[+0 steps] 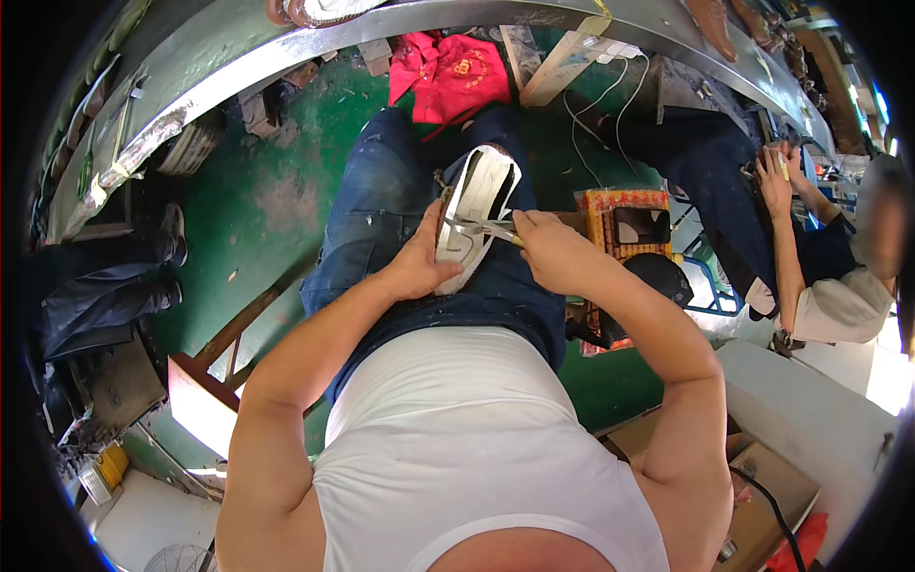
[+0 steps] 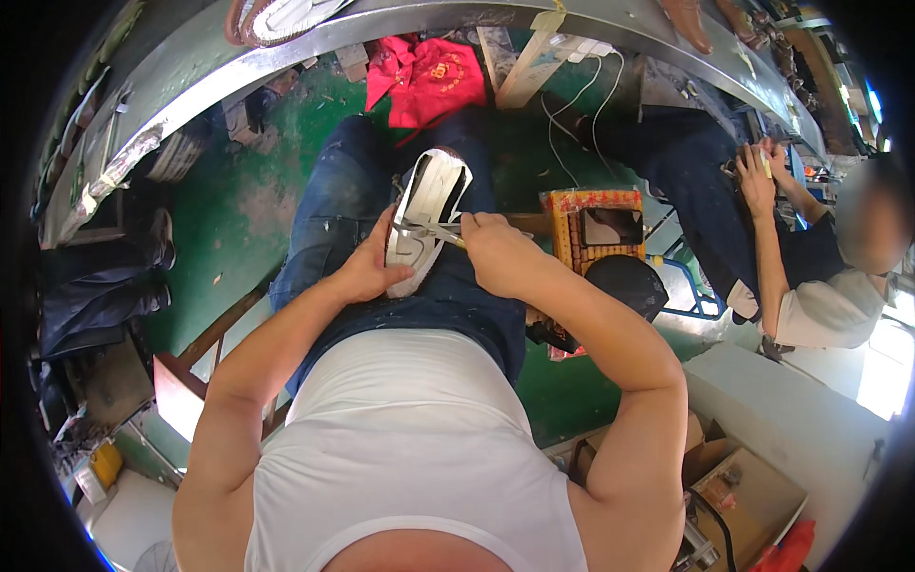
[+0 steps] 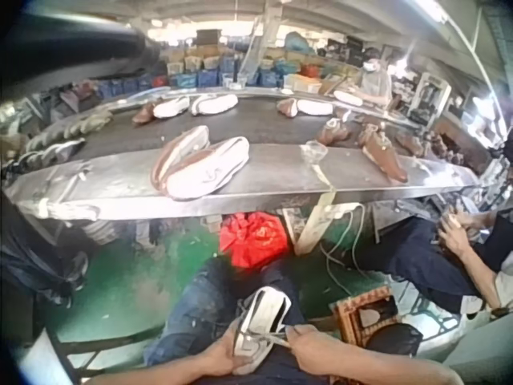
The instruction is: Using specialized pliers to pull and secure shoe uppers onto lasts on a factory production line.
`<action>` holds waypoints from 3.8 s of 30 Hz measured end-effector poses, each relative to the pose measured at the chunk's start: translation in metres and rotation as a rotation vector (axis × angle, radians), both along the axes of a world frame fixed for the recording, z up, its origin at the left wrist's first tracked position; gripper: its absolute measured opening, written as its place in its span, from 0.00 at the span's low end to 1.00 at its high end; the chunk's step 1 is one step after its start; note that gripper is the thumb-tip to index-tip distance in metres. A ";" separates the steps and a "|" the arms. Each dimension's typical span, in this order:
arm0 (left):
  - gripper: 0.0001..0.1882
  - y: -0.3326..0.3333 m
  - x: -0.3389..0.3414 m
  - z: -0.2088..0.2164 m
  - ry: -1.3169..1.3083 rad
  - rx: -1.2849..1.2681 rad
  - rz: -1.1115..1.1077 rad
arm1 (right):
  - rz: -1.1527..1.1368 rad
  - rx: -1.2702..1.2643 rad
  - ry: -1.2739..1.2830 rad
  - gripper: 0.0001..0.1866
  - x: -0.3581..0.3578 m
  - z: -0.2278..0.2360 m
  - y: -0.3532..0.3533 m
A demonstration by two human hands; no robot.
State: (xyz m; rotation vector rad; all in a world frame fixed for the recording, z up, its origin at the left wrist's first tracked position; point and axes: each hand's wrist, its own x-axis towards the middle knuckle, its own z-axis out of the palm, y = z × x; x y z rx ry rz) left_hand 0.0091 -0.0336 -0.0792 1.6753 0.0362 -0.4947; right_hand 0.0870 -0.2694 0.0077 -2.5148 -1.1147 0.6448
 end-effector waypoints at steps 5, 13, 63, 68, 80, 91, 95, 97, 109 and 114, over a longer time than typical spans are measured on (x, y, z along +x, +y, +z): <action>0.51 0.006 0.000 0.004 -0.073 0.032 -0.120 | 0.143 -0.387 0.048 0.19 0.021 0.056 0.036; 0.43 -0.012 0.018 -0.008 0.421 -0.676 0.514 | 0.119 -0.279 0.283 0.15 0.015 0.016 0.038; 0.37 0.000 0.008 0.011 -0.232 0.342 0.251 | -0.342 0.019 0.215 0.21 0.035 -0.023 0.022; 0.43 0.005 0.000 -0.002 -0.086 0.326 0.138 | -0.143 0.013 0.052 0.16 0.002 -0.049 0.017; 0.41 0.048 0.024 0.109 -0.426 0.561 0.087 | -0.853 0.818 0.844 0.23 -0.025 -0.087 -0.037; 0.31 0.020 0.132 0.032 0.234 -0.004 0.267 | -0.664 0.628 0.793 0.12 0.001 -0.025 -0.027; 0.35 0.026 0.053 -0.010 -0.053 0.170 0.123 | -0.537 0.484 0.547 0.11 -0.019 -0.027 -0.025; 0.29 0.024 0.043 0.006 -0.065 0.303 0.122 | -0.493 0.379 0.573 0.11 -0.021 -0.020 -0.026; 0.11 -0.011 0.026 0.038 -0.513 0.863 0.134 | -0.351 -0.184 0.847 0.15 0.020 0.045 0.014; 0.23 -0.004 0.025 -0.024 -0.191 0.013 0.617 | -0.035 -0.283 0.525 0.20 0.037 0.032 0.023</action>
